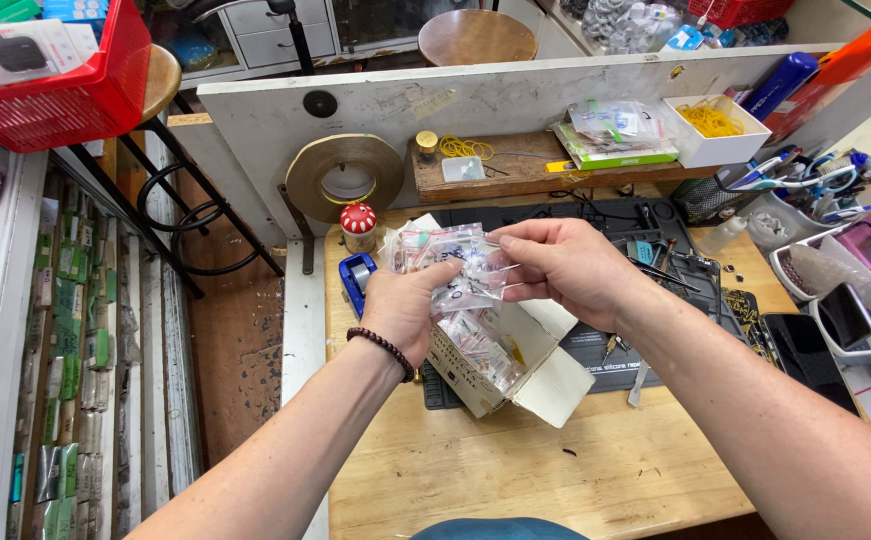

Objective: The person takes small clear plastic bags of parts out of a cardboard box on the workbench and places them in a pile on the bench, handling the bags one at a time and occasionally setting bags back into the box.

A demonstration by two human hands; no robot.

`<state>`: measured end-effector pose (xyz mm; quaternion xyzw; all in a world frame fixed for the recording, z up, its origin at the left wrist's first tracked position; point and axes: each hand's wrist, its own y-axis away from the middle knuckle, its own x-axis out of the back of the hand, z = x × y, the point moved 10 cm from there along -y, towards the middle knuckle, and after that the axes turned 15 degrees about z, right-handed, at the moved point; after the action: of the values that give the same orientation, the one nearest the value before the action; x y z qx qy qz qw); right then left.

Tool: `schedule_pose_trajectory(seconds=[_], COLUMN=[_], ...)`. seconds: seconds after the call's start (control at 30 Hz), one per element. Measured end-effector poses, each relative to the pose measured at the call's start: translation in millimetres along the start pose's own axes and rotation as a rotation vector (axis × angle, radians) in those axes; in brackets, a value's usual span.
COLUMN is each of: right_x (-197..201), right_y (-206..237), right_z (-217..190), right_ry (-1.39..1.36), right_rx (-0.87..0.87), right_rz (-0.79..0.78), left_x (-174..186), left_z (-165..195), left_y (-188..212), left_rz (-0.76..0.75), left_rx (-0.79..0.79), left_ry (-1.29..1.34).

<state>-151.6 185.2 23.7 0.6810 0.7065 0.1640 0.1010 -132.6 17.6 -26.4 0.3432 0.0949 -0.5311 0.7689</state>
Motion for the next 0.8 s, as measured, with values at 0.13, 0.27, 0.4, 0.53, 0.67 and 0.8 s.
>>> schedule_pose_trajectory(seconds=[0.13, 0.27, 0.4, 0.53, 0.67, 0.8], right_x=[1, 3, 3, 0, 0, 4], right_y=[1, -2, -4, -3, -3, -1], right_z=[-9, -13, -13, -11, -7, -6], right_ry=[0.018, 0.087, 0.131, 0.143, 0.114, 0.132], right_rx=[0.101, 0.175, 0.199, 0.214, 0.174, 0.157], right_rz=[0.007, 0.058, 0.084, 0.063, 0.055, 0.068], left_x=[-5, -7, -11, -11, -7, -5], left_z=[3, 5, 4, -1, -1, 1], left_y=[1, 3, 7, 8, 5, 2], left_rz=[-0.027, -0.037, -0.083, -0.08, -0.045, -0.029], left_rx=[-0.009, -0.025, -0.026, -0.009, -0.032, -0.035], left_ry=[0.017, 0.015, 0.026, 0.023, 0.002, -0.005])
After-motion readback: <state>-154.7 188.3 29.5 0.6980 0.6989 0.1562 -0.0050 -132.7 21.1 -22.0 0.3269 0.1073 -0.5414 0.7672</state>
